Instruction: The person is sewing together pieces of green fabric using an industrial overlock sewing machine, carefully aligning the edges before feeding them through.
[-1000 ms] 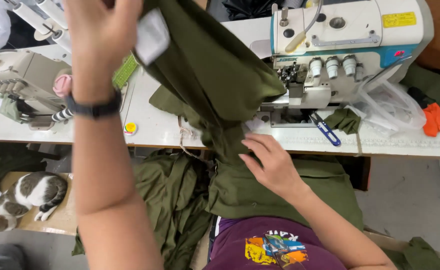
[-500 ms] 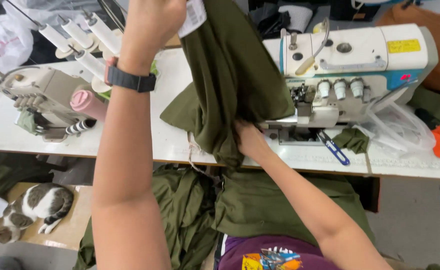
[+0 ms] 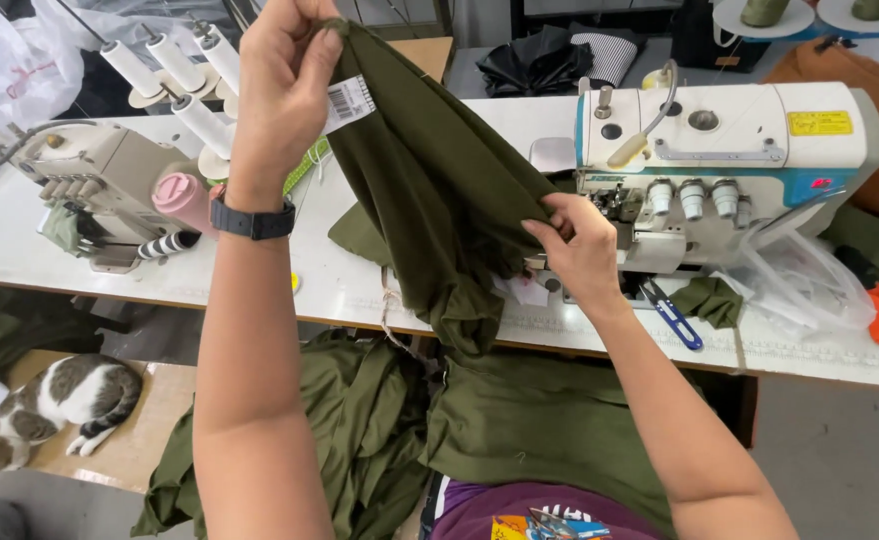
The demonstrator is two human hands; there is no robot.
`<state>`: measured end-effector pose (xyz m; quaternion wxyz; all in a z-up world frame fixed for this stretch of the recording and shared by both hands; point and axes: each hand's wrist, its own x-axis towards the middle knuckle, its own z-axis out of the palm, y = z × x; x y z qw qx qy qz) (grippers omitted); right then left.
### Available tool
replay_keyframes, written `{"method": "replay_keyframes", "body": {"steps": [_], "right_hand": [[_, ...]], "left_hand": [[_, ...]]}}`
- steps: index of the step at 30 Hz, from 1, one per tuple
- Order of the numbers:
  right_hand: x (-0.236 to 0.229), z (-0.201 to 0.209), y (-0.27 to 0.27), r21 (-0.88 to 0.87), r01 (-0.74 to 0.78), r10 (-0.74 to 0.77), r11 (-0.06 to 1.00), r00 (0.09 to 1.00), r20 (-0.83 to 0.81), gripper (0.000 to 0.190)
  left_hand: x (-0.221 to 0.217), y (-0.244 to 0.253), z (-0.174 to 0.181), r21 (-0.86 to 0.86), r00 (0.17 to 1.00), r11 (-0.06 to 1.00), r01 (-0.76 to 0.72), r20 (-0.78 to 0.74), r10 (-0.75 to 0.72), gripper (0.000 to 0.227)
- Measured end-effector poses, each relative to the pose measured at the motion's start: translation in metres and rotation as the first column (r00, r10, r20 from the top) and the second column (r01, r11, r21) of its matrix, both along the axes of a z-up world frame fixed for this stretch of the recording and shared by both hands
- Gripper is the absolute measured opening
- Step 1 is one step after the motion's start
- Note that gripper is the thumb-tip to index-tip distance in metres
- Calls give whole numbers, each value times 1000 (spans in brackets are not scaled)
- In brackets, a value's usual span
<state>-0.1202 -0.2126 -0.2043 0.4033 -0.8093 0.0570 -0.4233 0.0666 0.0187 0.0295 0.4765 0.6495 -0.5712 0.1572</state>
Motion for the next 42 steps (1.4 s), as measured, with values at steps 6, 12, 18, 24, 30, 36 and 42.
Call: {"method": "replay_keyframes", "body": {"steps": [6, 12, 18, 24, 30, 36, 42], "right_hand": [[-10, 21, 6, -76, 42, -29, 996, 987, 160, 12], [-6, 29, 0, -36, -8, 11, 999, 995, 102, 8], [-3, 42, 1, 61, -77, 72, 995, 994, 80, 6], [-8, 39, 0, 156, -34, 26, 987, 998, 58, 8], [-37, 48, 11, 111, -82, 88, 990, 995, -44, 24], [-104, -47, 43, 5, -44, 44, 999, 998, -43, 11], [-123, -82, 55, 149, -79, 92, 986, 993, -80, 10]], "left_hand": [[-11, 13, 0, -11, 997, 998, 69, -22, -69, 5], [-16, 18, 1, -33, 998, 997, 66, 3, -66, 5], [-21, 20, 7, -10, 998, 998, 58, -20, -58, 3], [-21, 24, 6, 7, 999, 1000, 5, -32, -5, 5], [-32, 17, 0, -15, 1000, 1000, 6, -30, -6, 5], [-14, -21, -131, 147, 985, 988, 48, -173, -22, 15], [-71, -92, -268, 271, 943, 948, 165, -324, -72, 12]]}}
